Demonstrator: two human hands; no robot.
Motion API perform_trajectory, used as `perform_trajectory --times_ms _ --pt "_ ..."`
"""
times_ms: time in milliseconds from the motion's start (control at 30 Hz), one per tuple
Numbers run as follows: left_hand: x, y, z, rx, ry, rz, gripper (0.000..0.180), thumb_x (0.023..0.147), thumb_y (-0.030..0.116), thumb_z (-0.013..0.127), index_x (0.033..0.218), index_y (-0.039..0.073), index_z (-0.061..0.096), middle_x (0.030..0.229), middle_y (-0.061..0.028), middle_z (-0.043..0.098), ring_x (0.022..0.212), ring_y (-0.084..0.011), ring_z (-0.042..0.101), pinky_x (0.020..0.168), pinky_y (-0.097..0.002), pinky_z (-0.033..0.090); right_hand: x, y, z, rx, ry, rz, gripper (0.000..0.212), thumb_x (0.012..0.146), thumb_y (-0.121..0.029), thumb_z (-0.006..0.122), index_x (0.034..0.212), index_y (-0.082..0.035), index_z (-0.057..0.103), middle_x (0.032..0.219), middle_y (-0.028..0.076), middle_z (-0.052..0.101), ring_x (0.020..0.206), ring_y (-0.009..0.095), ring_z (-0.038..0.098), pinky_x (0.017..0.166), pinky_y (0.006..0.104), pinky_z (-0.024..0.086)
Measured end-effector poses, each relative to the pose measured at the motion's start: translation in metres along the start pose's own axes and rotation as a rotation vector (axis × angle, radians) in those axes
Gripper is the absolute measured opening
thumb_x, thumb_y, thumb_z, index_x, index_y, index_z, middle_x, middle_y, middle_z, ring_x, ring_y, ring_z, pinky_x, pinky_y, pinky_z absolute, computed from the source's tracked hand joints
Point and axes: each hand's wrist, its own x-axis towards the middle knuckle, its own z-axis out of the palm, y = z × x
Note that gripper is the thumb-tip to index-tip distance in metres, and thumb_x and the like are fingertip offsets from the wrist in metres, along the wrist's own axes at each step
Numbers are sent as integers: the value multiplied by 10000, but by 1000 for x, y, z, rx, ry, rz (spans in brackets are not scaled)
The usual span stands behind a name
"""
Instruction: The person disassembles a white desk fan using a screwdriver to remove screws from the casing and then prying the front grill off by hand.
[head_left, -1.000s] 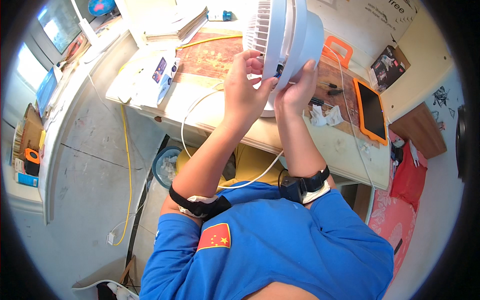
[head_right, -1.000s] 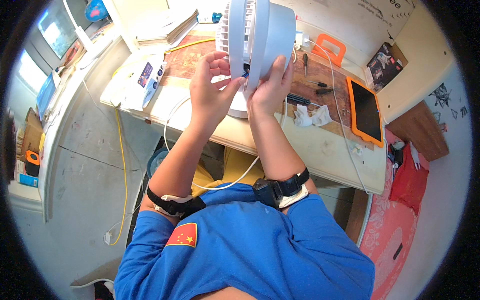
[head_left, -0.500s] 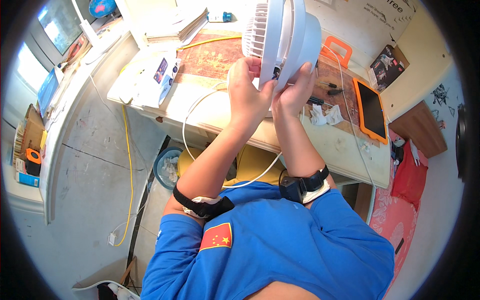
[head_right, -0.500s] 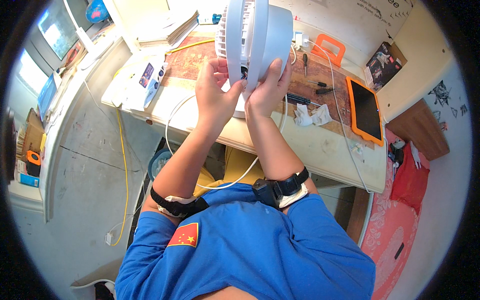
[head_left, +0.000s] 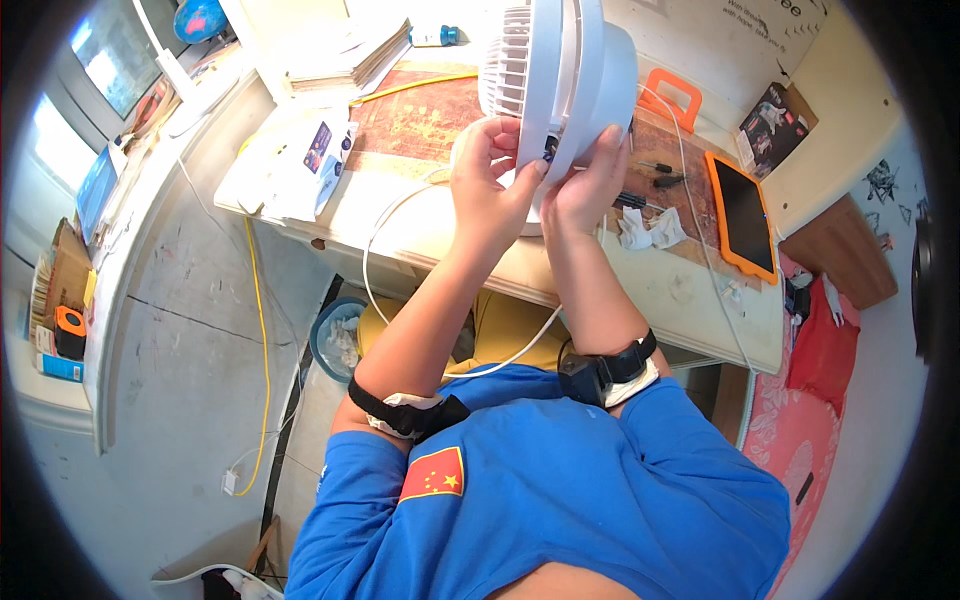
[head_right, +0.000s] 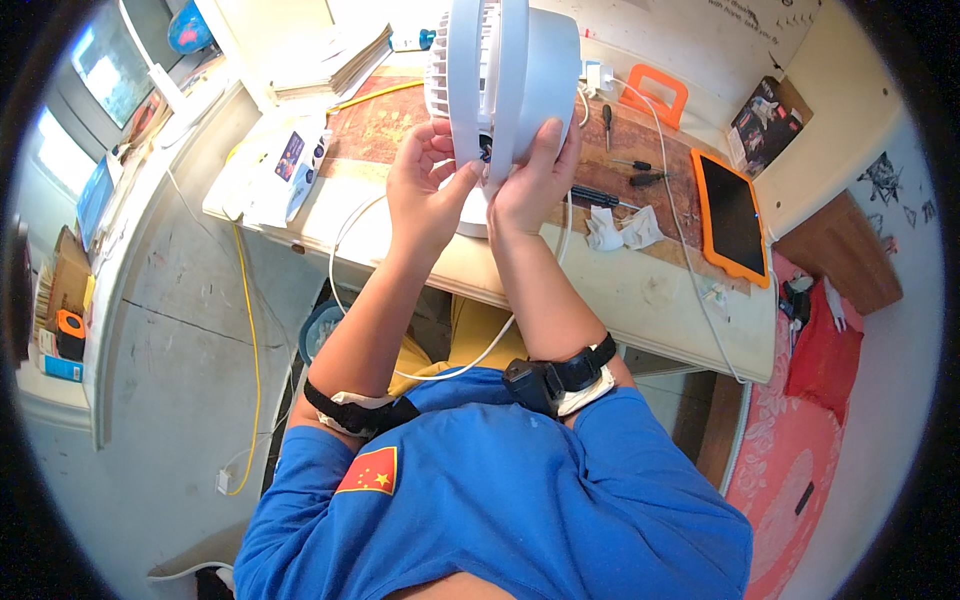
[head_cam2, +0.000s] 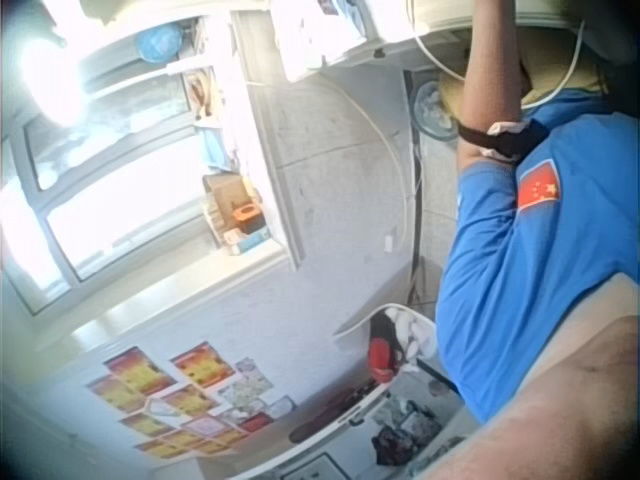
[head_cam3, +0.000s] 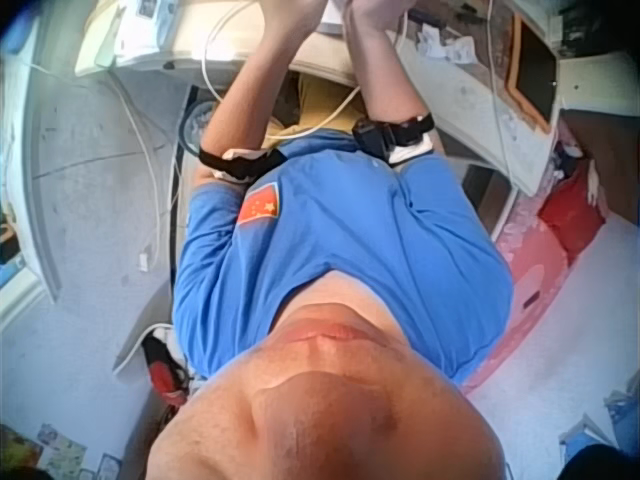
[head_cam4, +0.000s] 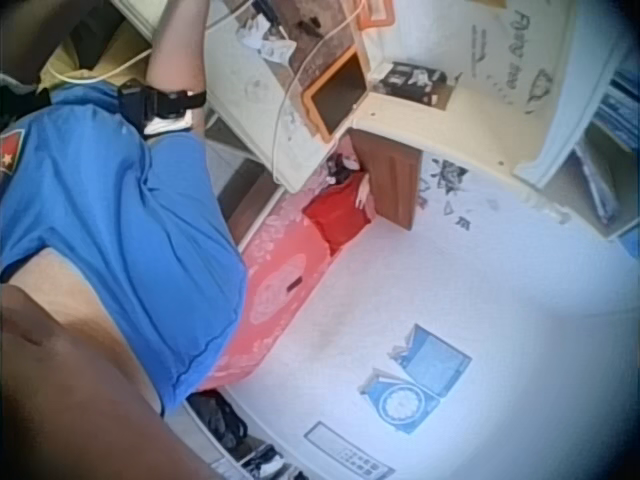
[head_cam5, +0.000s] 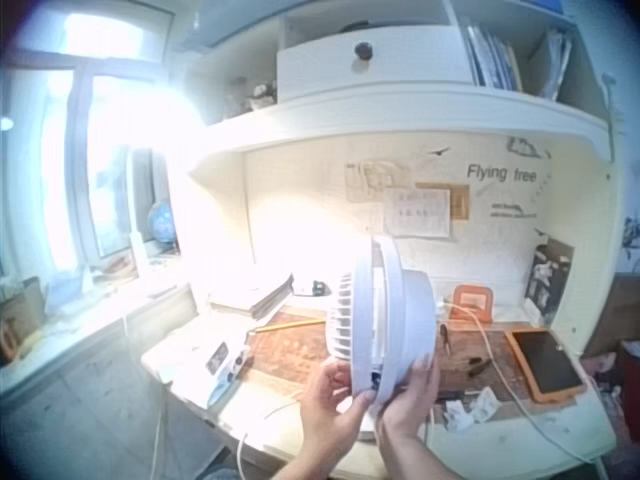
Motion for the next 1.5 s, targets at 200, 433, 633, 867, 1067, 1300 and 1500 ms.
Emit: perform_trajectory --times_ms 200,433,633,867,1067,1300,1500 --pt "-2 0 6 -4 31 68 389 729 -62 687 1069 10 511 913 -39 570 856 -119 589 802 -277 512 0 -2 0 62 -31 22 432 968 -280 518 1313 -37 422 1176 88 551 1029 180 562 854 319 491" --pt "-2 -1 9 123 86 158 363 717 -59 693 1023 -8 505 847 -30 524 812 -120 593 755 -275 539 5 -1 -1 -5 -19 -48 434 957 -246 543 1305 -9 438 1206 105 547 1055 181 554 879 316 485" --pt "0 0 13 156 121 133 353 701 -25 687 1000 -13 499 855 -46 530 761 -127 600 737 -276 544 12 7 -8 -14 -15 -81 431 938 -262 580 1257 7 471 1198 94 543 1051 170 543 899 314 465" --pt "-5 1 17 371 180 256 374 687 -11 677 1014 -17 496 901 -78 516 802 -153 572 703 -284 543 9 6 -4 -61 39 -119 414 932 -248 586 1216 33 478 1176 102 545 1040 167 537 895 308 453" --pt "-9 5 20 505 200 315 397 713 18 691 1054 -17 491 967 -109 463 928 -197 526 700 -294 569 -1 4 -13 -294 -116 -237 553 890 -150 572 1356 26 329 1330 144 407 1180 215 447 1005 373 384" --pt "-9 7 19 574 196 321 397 714 26 699 1061 -12 510 967 -109 500 905 -197 538 681 -293 576 -12 8 -24 -355 -330 -349 752 873 -112 574 1454 -3 107 1457 147 196 1335 243 281 1109 419 260" --pt "-8 7 17 520 191 309 385 705 41 708 1042 -8 528 953 -92 537 891 -177 559 675 -288 566 -12 11 -24 -338 -344 -346 758 892 -126 571 1469 -20 90 1459 134 206 1353 247 254 1121 425 229"
